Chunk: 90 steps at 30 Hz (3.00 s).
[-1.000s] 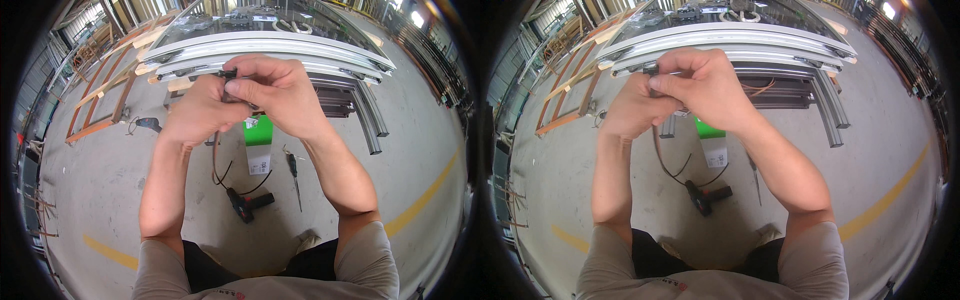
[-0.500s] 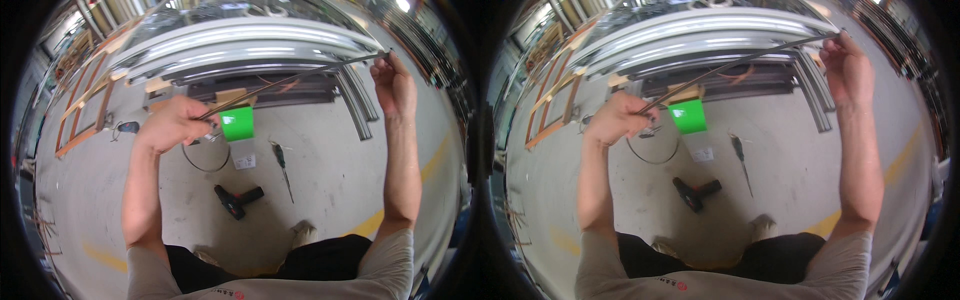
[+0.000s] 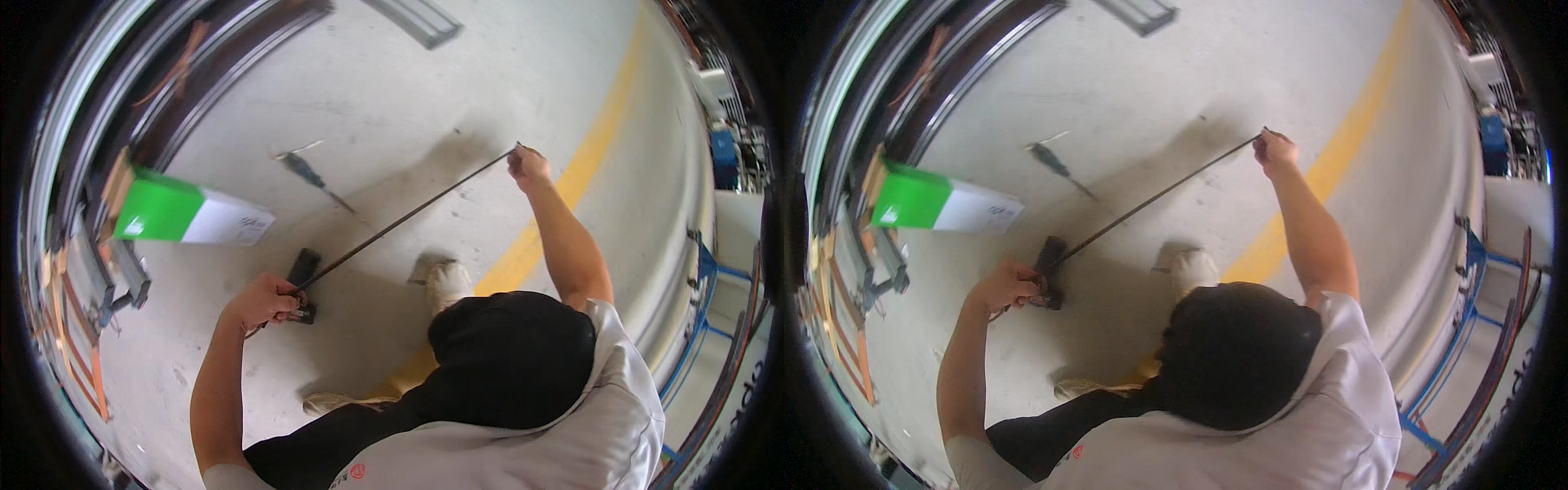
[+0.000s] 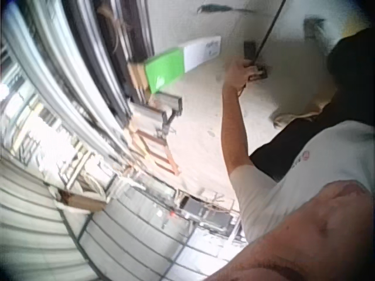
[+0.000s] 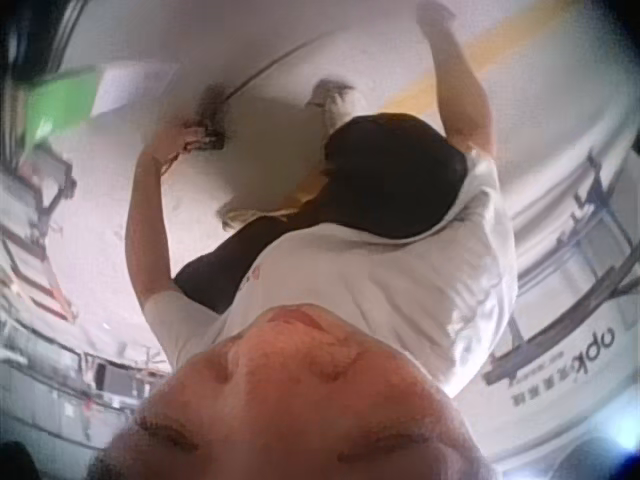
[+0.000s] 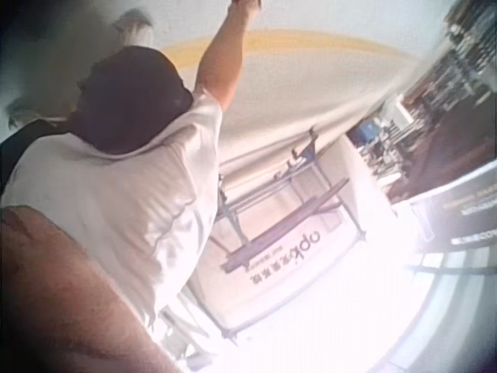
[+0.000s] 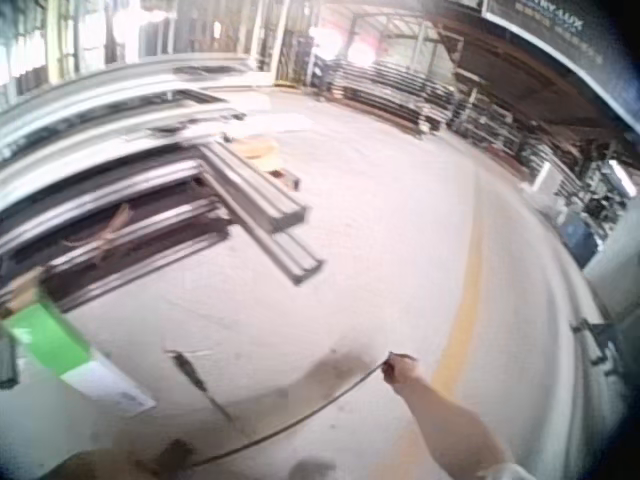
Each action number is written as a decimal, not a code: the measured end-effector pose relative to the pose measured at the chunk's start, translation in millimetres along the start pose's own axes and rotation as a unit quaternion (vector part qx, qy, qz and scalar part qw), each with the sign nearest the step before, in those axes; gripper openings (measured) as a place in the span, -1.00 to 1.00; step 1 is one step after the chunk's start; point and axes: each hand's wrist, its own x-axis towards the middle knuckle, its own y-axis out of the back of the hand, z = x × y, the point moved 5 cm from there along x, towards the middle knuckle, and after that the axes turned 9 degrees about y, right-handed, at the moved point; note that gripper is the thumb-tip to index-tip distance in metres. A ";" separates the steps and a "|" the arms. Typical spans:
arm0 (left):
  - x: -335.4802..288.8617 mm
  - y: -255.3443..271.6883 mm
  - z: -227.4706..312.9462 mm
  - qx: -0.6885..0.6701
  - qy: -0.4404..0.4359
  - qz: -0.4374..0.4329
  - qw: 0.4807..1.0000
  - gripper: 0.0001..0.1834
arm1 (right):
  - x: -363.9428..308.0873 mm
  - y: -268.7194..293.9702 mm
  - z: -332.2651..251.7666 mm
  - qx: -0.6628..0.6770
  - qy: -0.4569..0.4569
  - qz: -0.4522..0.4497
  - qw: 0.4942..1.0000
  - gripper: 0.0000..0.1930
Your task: The person prepares and assembles wiring components on a glass panel, using a power drill to modify a small part and then threading wires through it by hand.
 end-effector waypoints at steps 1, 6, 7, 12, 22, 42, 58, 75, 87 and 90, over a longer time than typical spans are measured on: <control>16.5 -10.3 -1.6 -0.076 0.029 -0.042 0.996 -0.84 | 6.9 12.8 4.4 -0.002 0.003 0.023 1.000 -0.89; 87.4 -40.6 24.6 -0.052 0.033 -0.086 0.994 -0.82 | 55.9 92.4 -7.5 -0.027 0.040 0.158 0.986 -0.86; 98.7 -45.6 24.4 -0.060 0.022 -0.107 0.992 -0.82 | 61.4 98.6 -9.7 -0.051 0.047 0.161 0.985 -0.87; 121.6 -52.6 17.1 -0.054 0.062 -0.094 0.992 -0.84 | 73.7 117.4 -11.9 -0.152 0.083 0.160 0.972 -0.81; 119.9 -33.9 -5.8 -0.095 0.112 -0.119 0.982 -0.88 | 60.3 138.0 -21.8 -0.383 0.080 0.194 0.900 -0.70; 98.0 -28.7 -31.8 -0.142 0.040 0.076 0.986 -0.81 | -246.4 -157.0 107.0 -0.415 0.492 -0.459 0.613 -0.78; 82.2 -29.0 -54.3 0.294 -0.083 0.273 0.912 -0.73 | -74.7 4.8 21.9 -0.616 0.520 -0.151 0.573 -0.71; 126.8 -99.3 35.6 0.342 -0.183 0.338 0.857 -0.70 | 45.4 147.3 -15.7 -0.624 0.302 -0.126 0.710 -0.55; 146.2 -84.8 25.2 0.248 -0.237 0.330 0.880 -0.87 | 28.0 102.1 -49.5 -0.664 0.345 -0.170 0.641 -0.75; 134.4 -81.0 27.0 0.246 -0.244 0.310 0.885 -0.88 | 25.4 95.5 -49.3 -0.684 0.395 -0.210 0.576 -0.75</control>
